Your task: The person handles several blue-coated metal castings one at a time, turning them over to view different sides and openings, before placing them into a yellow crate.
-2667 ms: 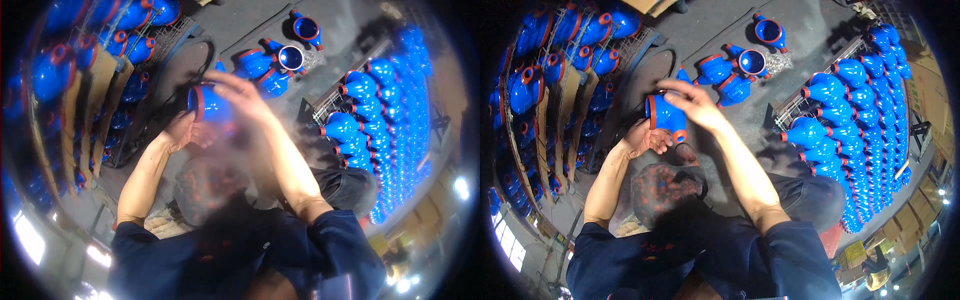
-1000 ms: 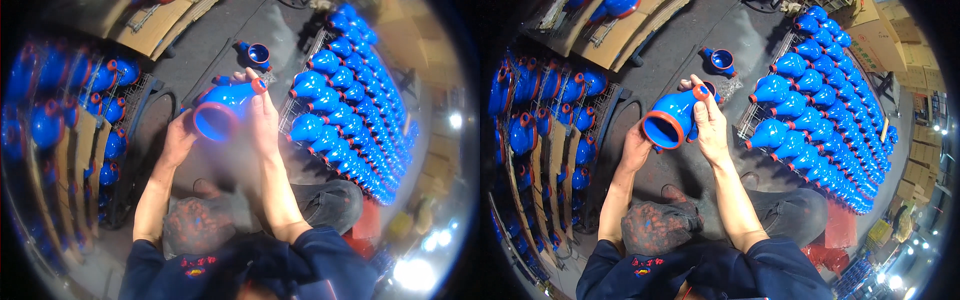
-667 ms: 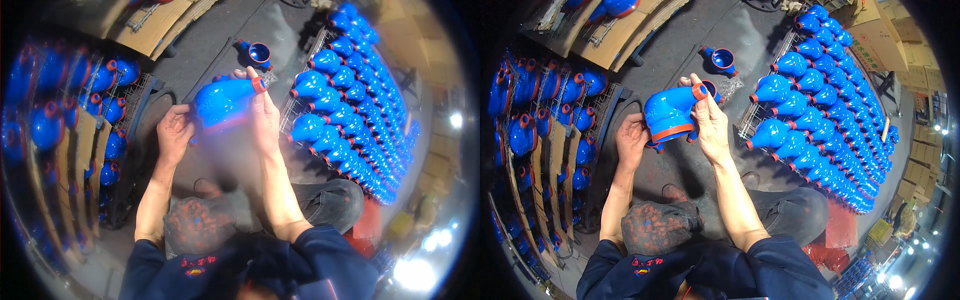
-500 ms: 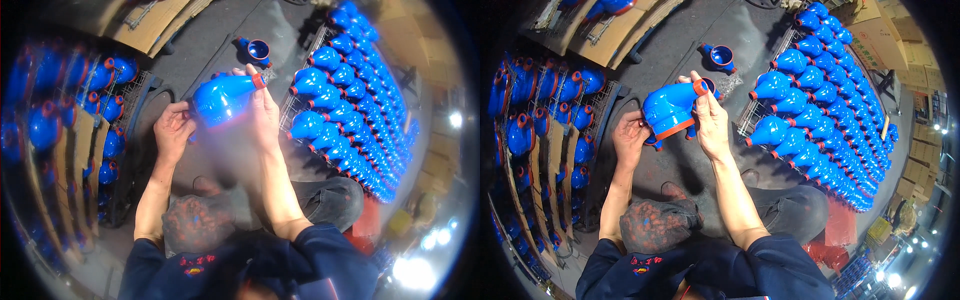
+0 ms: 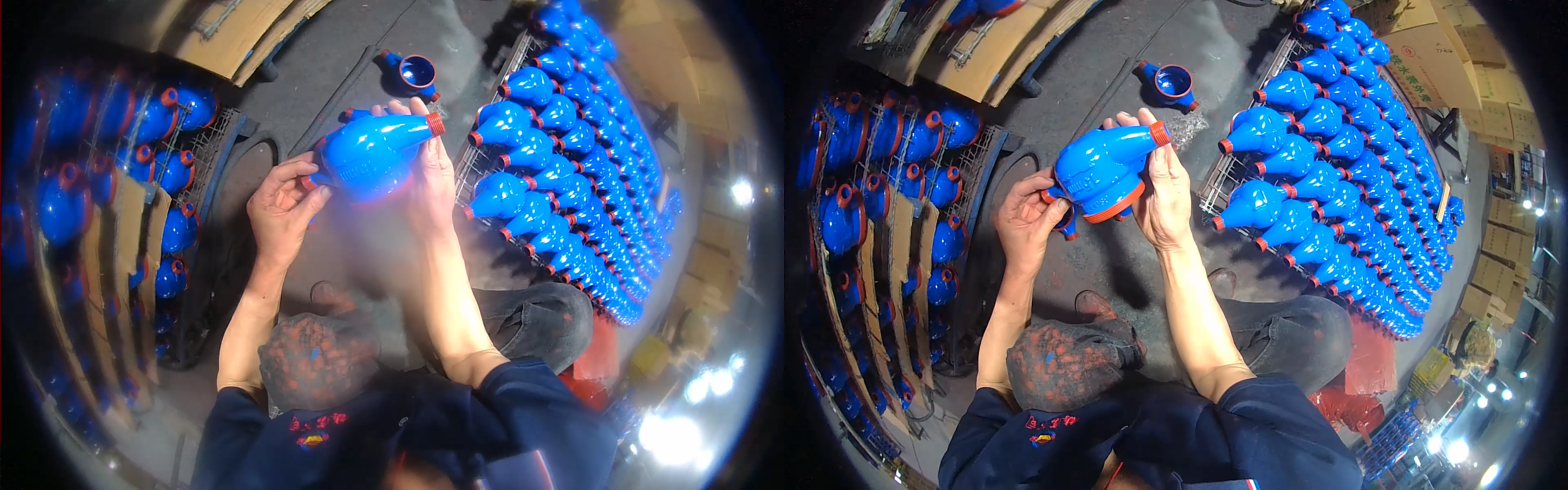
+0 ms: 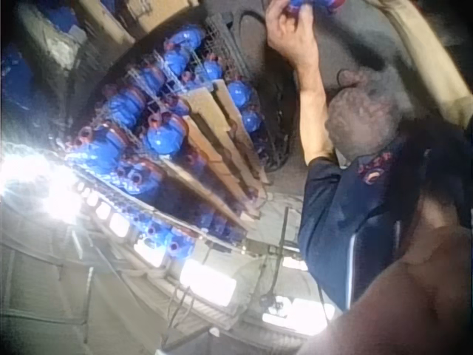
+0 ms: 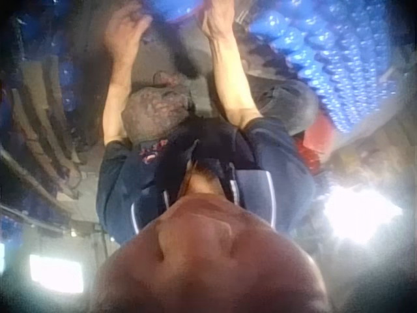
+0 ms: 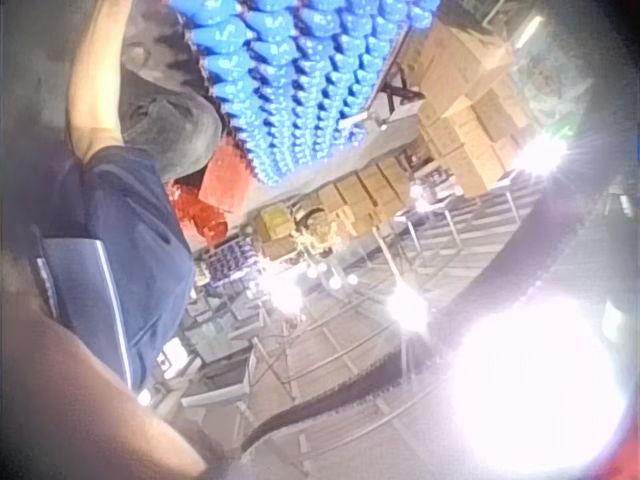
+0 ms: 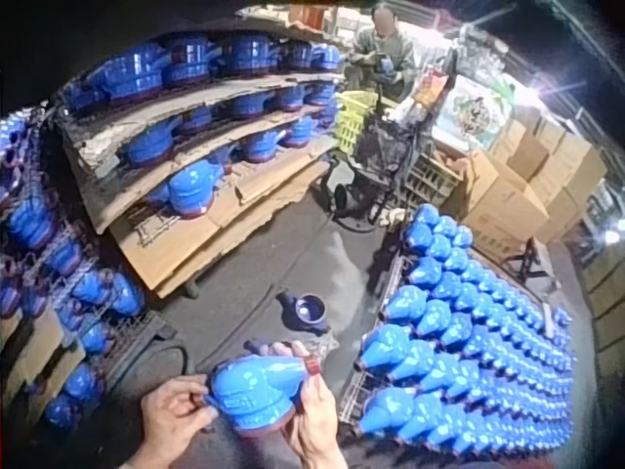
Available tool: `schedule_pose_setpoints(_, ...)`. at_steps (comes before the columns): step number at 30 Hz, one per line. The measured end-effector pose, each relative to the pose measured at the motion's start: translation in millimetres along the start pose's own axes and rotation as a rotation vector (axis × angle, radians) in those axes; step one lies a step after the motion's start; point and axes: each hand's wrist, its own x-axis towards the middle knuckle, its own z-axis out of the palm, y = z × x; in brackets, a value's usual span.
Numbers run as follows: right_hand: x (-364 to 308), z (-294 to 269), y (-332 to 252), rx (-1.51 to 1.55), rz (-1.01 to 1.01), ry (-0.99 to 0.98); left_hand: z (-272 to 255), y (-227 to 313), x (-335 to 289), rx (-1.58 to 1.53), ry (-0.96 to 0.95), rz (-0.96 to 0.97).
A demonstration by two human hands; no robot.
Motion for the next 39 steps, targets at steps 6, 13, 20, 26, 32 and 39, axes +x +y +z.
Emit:
schedule_pose_setpoints(6, 0, 0, -2, -0.087, -0.053, -0.081, -5, -9, -3, -0.073, -0.012, -0.015)
schedule_pose_setpoints(13, 1, 6, -13, -0.231, -0.002, -0.058, 8, 16, -2, -0.007, -0.031, -0.121)
schedule_pose_setpoints(20, 3, 8, -26, -0.443, 0.236, -0.023, 10, 21, -2, -0.005, -0.302, -0.368)
schedule_pose_setpoints(26, 0, 8, -20, -0.630, 0.280, 0.030, 10, 24, -7, -0.040, -0.368, -0.542)
schedule_pose_setpoints(32, -1, 3, -13, -0.608, 0.302, 0.065, 15, 21, -7, 0.073, -0.316, -0.523)
schedule_pose_setpoints(39, -5, -6, -4, -0.919, 0.187, 0.177, 12, 9, -16, 0.067, -0.220, -0.517)
